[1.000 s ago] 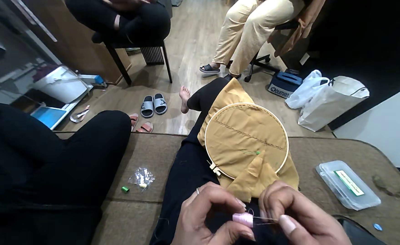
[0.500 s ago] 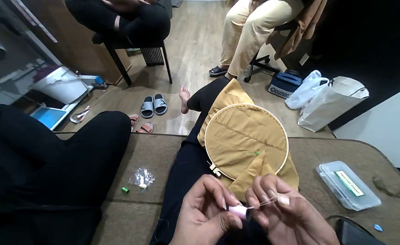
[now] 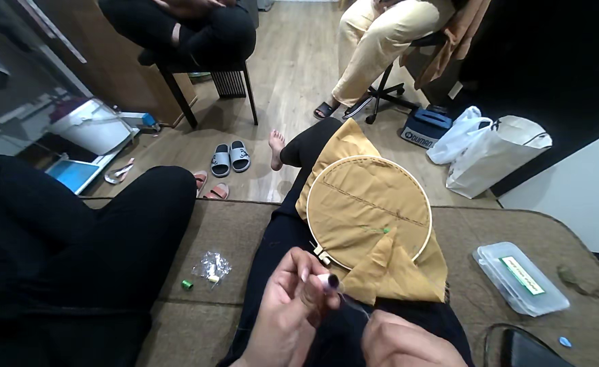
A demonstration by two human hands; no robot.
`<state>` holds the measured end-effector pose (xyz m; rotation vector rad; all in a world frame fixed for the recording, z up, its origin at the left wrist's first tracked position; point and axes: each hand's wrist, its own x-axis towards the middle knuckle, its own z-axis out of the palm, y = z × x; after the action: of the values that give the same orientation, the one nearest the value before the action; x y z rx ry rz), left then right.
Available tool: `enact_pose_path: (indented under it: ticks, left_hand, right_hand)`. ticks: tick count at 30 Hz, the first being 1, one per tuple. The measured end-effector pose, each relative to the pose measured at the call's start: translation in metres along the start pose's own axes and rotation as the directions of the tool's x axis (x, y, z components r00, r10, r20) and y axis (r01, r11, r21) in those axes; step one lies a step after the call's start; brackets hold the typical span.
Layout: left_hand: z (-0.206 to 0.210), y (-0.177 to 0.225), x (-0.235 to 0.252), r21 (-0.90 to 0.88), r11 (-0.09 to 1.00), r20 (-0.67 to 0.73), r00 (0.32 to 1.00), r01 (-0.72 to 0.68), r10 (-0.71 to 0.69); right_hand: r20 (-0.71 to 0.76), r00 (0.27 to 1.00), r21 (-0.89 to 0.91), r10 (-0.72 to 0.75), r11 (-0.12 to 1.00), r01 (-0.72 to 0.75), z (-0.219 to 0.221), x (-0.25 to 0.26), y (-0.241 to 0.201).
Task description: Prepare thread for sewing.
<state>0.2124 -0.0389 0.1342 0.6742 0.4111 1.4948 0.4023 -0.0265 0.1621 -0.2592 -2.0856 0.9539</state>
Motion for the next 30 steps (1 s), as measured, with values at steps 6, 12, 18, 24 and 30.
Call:
enact_pose_path:
  ticks: [6,12,18,24,30]
  left_hand:
    - [0.0030,0.0022,-0.0023,0.012,1.000,-0.013,1.000,0.012,-0.012]
    - [0.0049,0.0028,-0.0022,0.044,0.999,0.033,0.999,0.032,-0.033]
    - [0.0048,0.0013,-0.0028,0.108,0.994,0.081,0.996,0.023,-0.032]
    - [0.0007,-0.0016,-0.0022,0.308,0.949,0.193,0.981,-0.071,0.011]
    - [0.0024,-0.0038,-0.0060,0.514,0.830,0.293,0.954,-0.218,0.069]
  right_hand:
    - [-0.275,0.941,0.001,0.196,0.979,-0.204,-0.0012,-0.0029,0.0006]
    - [-0.435,0.837,-0.029,0.332,0.924,-0.382,0.0044,-0.0010,0.0074]
    - [-0.368,0.858,0.025,0.359,0.926,-0.377,0.0027,0.0023,0.0012]
    - [-0.299,0.865,0.373,0.402,0.884,-0.282,0.0005,0.0000,0.0051]
    - [-0.304,0.823,0.439,0.480,0.837,-0.326,0.0043,0.0008,0.0053]
